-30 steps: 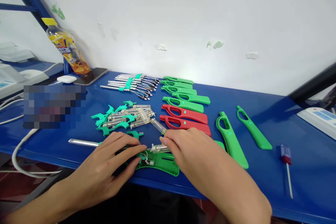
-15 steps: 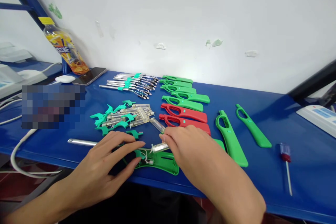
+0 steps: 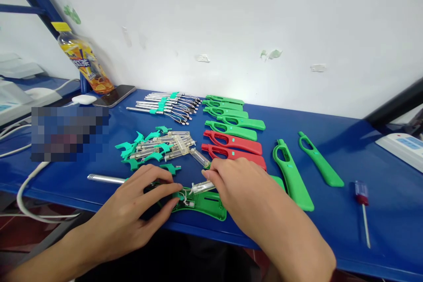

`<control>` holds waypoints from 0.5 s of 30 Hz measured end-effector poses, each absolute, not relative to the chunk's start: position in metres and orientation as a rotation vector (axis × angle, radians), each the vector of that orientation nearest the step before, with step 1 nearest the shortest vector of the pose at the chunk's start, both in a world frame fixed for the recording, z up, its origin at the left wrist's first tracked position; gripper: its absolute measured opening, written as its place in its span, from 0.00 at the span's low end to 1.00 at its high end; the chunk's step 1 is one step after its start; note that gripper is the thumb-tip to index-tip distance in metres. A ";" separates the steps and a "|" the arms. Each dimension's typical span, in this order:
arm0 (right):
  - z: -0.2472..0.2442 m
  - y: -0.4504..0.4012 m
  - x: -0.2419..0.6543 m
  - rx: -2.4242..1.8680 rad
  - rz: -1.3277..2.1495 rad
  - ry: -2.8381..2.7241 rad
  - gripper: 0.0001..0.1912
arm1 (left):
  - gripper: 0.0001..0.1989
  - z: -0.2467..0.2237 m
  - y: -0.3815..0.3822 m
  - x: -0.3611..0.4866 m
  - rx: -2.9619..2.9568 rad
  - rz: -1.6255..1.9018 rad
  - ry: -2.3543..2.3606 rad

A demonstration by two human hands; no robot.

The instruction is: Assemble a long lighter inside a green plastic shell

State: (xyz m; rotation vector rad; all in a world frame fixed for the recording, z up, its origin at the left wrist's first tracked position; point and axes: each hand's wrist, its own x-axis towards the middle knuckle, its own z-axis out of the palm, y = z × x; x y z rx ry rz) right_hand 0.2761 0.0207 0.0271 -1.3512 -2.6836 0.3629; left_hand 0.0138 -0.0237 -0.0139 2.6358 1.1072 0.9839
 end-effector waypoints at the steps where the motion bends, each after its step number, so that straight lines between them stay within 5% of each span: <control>1: 0.028 0.021 0.275 -1.392 0.393 -2.658 0.19 | 0.09 -0.014 -0.024 0.014 2.637 0.987 1.110; 15: 0.034 0.019 0.270 -1.470 0.515 -2.570 0.18 | 0.09 -0.015 -0.023 0.014 2.654 1.006 1.096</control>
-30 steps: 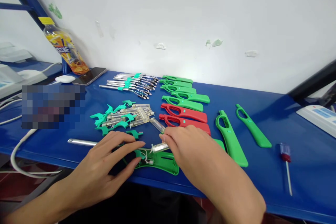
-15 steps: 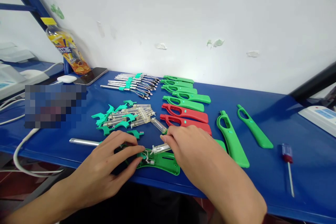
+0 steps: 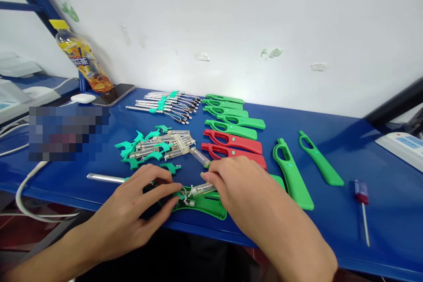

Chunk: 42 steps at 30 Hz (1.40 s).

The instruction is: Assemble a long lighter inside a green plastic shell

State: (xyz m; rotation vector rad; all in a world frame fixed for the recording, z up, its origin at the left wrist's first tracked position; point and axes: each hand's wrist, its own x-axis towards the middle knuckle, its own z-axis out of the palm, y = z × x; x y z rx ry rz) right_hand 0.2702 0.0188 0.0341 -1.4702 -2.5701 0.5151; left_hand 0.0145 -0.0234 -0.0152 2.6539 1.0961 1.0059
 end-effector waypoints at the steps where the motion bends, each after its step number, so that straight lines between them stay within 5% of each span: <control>1: 0.033 0.019 0.271 -1.462 0.518 -2.567 0.18 | 0.09 -0.015 -0.023 0.014 2.657 1.000 1.104; 28: 0.039 0.015 0.258 -1.672 0.627 -2.436 0.06 | 0.06 -0.014 -0.024 0.016 2.613 0.968 1.120; 42: 0.045 0.021 0.249 -1.731 0.896 -2.475 0.08 | 0.05 -0.014 -0.023 0.016 2.630 0.983 1.123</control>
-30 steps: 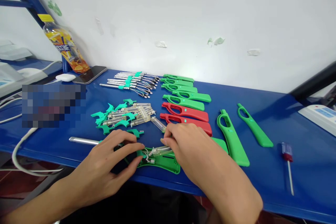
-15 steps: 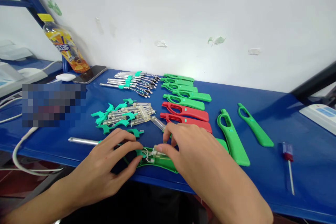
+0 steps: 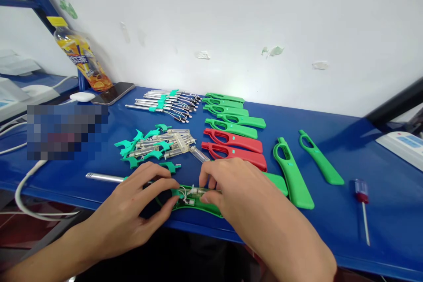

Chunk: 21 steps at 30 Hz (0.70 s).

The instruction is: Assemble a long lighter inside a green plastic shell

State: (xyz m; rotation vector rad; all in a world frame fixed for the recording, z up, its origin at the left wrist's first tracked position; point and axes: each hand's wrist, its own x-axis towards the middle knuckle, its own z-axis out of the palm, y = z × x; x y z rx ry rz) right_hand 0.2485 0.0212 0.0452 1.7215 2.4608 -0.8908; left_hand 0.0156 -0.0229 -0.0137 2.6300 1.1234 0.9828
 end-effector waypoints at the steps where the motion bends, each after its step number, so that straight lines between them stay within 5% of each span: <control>1: 0.045 0.022 0.250 1.714 -0.912 2.475 0.07 | 0.04 -0.014 -0.023 0.015 2.631 0.981 1.120; 21: 0.029 0.023 0.264 1.504 -0.923 2.762 0.09 | 0.12 -0.015 -0.024 0.017 2.650 1.015 1.194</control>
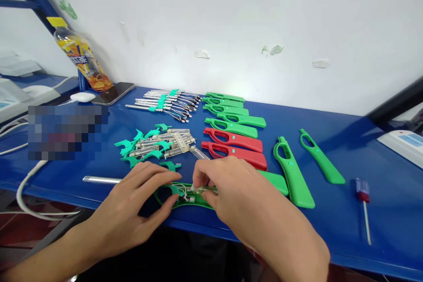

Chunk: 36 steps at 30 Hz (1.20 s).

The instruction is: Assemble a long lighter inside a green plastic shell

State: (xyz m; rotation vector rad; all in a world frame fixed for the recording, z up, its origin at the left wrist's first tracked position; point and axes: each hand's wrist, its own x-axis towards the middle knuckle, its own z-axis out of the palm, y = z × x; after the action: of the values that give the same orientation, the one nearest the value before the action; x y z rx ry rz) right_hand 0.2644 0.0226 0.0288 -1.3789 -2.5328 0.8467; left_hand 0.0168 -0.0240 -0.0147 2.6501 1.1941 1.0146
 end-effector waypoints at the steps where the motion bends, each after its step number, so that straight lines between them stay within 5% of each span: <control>1: 0.026 0.023 0.265 -1.360 0.837 -2.533 0.10 | 0.11 -0.015 -0.024 0.017 2.654 1.017 1.197; 6: 0.023 0.026 0.263 -1.382 0.868 -2.490 0.12 | 0.11 -0.014 -0.024 0.016 2.663 1.008 1.208; 11: 0.036 0.027 0.261 -1.494 0.872 -2.526 0.02 | 0.11 -0.014 -0.026 0.016 2.664 0.989 1.219; 36: 0.041 0.029 0.265 -1.326 0.887 -2.479 0.10 | 0.09 -0.011 -0.024 0.017 2.692 0.951 1.203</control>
State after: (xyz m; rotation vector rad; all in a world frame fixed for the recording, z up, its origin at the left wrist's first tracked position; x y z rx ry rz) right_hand 0.2645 0.0290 0.0414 -1.3258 -2.4792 0.8872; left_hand 0.0172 -0.0243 -0.0115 2.6924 1.2035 0.9510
